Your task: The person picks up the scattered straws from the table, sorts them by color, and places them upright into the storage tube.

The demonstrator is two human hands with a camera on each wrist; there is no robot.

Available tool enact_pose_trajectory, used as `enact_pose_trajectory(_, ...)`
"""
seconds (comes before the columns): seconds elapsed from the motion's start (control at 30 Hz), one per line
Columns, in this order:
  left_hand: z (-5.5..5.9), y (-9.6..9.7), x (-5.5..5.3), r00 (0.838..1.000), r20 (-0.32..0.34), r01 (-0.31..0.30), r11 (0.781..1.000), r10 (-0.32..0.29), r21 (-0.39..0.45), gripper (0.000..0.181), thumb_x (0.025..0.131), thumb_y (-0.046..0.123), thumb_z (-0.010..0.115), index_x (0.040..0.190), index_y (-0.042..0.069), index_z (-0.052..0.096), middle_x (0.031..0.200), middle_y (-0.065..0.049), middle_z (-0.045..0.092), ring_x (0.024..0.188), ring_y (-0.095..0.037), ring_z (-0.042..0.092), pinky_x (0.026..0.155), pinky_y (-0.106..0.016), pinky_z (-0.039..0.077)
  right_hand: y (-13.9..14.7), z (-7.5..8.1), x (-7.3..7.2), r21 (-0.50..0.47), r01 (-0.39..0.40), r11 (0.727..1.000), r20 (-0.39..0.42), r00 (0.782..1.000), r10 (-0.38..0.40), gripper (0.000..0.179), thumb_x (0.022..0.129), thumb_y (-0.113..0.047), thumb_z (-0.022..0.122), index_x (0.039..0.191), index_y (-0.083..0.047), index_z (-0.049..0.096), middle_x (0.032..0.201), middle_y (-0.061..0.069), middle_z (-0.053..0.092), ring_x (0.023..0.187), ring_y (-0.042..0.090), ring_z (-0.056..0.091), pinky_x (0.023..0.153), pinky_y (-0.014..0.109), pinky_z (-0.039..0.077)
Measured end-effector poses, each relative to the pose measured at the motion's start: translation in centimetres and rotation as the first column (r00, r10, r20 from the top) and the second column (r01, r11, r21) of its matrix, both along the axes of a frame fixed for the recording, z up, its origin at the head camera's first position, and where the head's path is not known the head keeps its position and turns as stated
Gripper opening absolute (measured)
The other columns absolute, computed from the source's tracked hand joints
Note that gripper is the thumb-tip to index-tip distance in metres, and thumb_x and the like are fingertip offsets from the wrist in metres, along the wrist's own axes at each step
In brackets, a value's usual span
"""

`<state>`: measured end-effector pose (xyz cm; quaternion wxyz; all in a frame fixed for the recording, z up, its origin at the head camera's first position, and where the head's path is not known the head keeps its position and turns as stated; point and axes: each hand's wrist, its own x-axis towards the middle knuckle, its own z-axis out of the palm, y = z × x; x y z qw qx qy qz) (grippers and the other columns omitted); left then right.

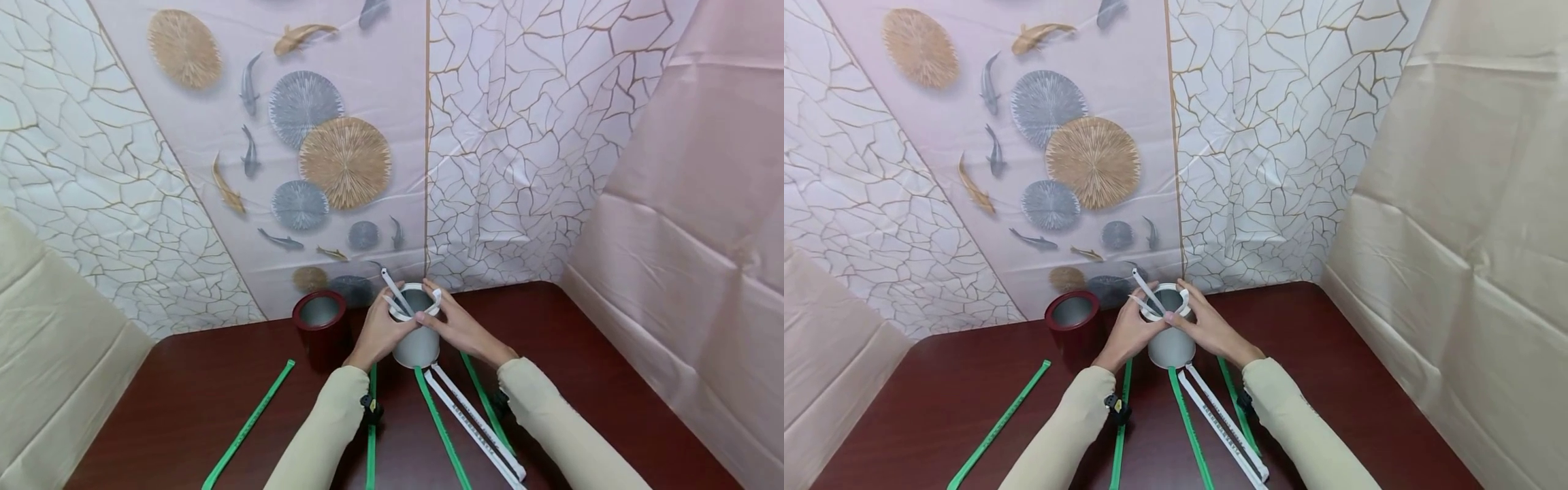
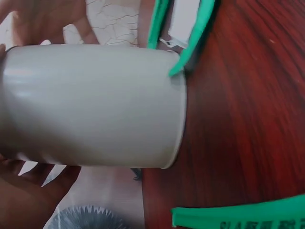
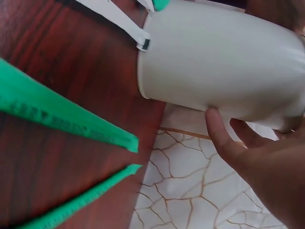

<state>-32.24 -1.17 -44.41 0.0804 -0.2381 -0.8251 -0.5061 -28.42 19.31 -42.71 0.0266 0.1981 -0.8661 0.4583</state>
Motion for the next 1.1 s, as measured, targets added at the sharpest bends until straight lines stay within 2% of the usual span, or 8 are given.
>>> enact_pose_trajectory(0.2, -0.1, 0.3, 0.0, 0.999, -0.014, -0.029, 0.999, 0.029, -0.014, 0.089, 0.089, 0.048, 0.084, 0.159, 0.007, 0.047, 0.159, -0.01, 0.049, 0.14, -0.028, 0.053, 0.11, -0.05, 0.047, 1.6, 1.7, 1.2, 0.085, 0.0, 0.996, 0.033, 0.999, -0.003, 0.095, 0.102, -0.046, 0.07, 0.17, -0.009, 0.015, 0.174, 0.018, 0.015, 0.155, 0.044, 0.029, 0.111, 0.063, 0.044)
enact_pose_trajectory(0.3, 0.2, 0.2, 0.2, 0.999, 0.006, -0.05, 0.999, 0.05, -0.01, 0.091, 0.088, 0.052, 0.084, 0.16, 0.011, 0.047, 0.16, -0.006, 0.049, 0.139, -0.027, 0.054, 0.109, -0.05, 0.048, 2.6, 2.9, 2.4, 0.137, 0.022, 0.99, 0.075, 0.997, -0.032, 0.095, 0.099, -0.044, 0.075, 0.167, -0.003, 0.024, 0.168, 0.022, 0.029, 0.145, 0.046, 0.045, 0.103, 0.057, 0.052)
enact_pose_trajectory(0.43, 0.3, 0.1, 0.4, 0.997, 0.039, -0.061, 0.998, 0.061, 0.004, 0.09, 0.087, 0.052, 0.084, 0.16, 0.015, 0.047, 0.16, -0.003, 0.048, 0.14, -0.026, 0.051, 0.109, -0.051, 0.047, 3.9, 3.9, 4.3, 0.155, 0.015, 0.988, 0.195, 0.98, -0.046, 0.069, 0.1, -0.032, 0.075, 0.151, 0.005, 0.048, 0.144, 0.023, 0.058, 0.115, 0.04, 0.066, 0.091, 0.051, 0.058)
enact_pose_trajectory(0.53, 0.3, 0.1, 0.5, 0.997, 0.063, -0.053, 0.999, 0.053, -0.002, 0.091, 0.087, 0.052, 0.084, 0.161, 0.016, 0.046, 0.162, -0.002, 0.046, 0.142, -0.026, 0.05, 0.11, -0.051, 0.046, 4.4, 3.4, 5.8, 0.119, -0.015, 0.993, 0.301, 0.953, -0.022, 0.05, 0.1, -0.019, 0.072, 0.138, 0.01, 0.058, 0.119, 0.017, 0.07, 0.094, 0.032, 0.071, 0.081, 0.046, 0.06)
enact_pose_trajectory(0.7, 0.0, 0.2, 0.7, 0.996, 0.077, -0.043, 0.999, 0.043, -0.005, 0.092, 0.088, 0.05, 0.085, 0.163, 0.015, 0.044, 0.163, -0.005, 0.045, 0.142, -0.027, 0.05, 0.111, -0.052, 0.046, 4.1, 0.6, 7.5, 0.108, -0.043, 0.993, 0.365, 0.931, 0.001, 0.031, 0.097, -0.005, 0.071, 0.122, 0.013, 0.064, 0.087, 0.008, 0.069, 0.074, 0.025, 0.069, 0.066, 0.04, 0.061)
enact_pose_trajectory(0.9, 0.0, 0.4, 0.8, 0.996, 0.089, -0.033, 0.999, 0.033, 0.002, 0.091, 0.088, 0.05, 0.085, 0.163, 0.018, 0.044, 0.164, -0.004, 0.044, 0.142, -0.026, 0.051, 0.111, -0.051, 0.046, 2.7, -1.9, 8.5, 0.251, 0.026, 0.968, 0.344, 0.932, -0.114, 0.01, 0.093, -0.009, 0.079, 0.096, -0.003, 0.072, 0.069, 0.007, 0.064, 0.048, 0.015, 0.055, 0.051, 0.033, 0.052)
enact_pose_trajectory(0.97, 0.1, 0.3, 0.8, 0.996, 0.087, -0.033, 0.999, 0.033, 0.005, 0.09, 0.088, 0.049, 0.085, 0.162, 0.02, 0.044, 0.164, -0.003, 0.044, 0.141, -0.025, 0.051, 0.11, -0.051, 0.047, 2.2, -2.1, 8.6, 0.324, 0.043, 0.945, 0.296, 0.944, -0.145, 0.015, 0.092, -0.011, 0.082, 0.082, -0.008, 0.07, 0.063, 0.002, 0.059, 0.044, 0.011, 0.048, 0.047, 0.029, 0.046)
enact_pose_trajectory(1.1, 0.1, 0.2, 0.8, 0.996, 0.083, -0.04, 0.999, 0.038, 0.012, 0.089, 0.088, 0.05, 0.085, 0.162, 0.021, 0.045, 0.163, -0.001, 0.044, 0.14, -0.024, 0.052, 0.11, -0.05, 0.047, 1.1, -2.4, 8.2, 0.44, 0.046, 0.897, 0.187, 0.972, -0.142, 0.046, 0.09, -0.007, 0.081, 0.054, -0.016, 0.053, 0.046, -0.009, 0.039, 0.041, 0.006, 0.034, 0.048, 0.024, 0.032)
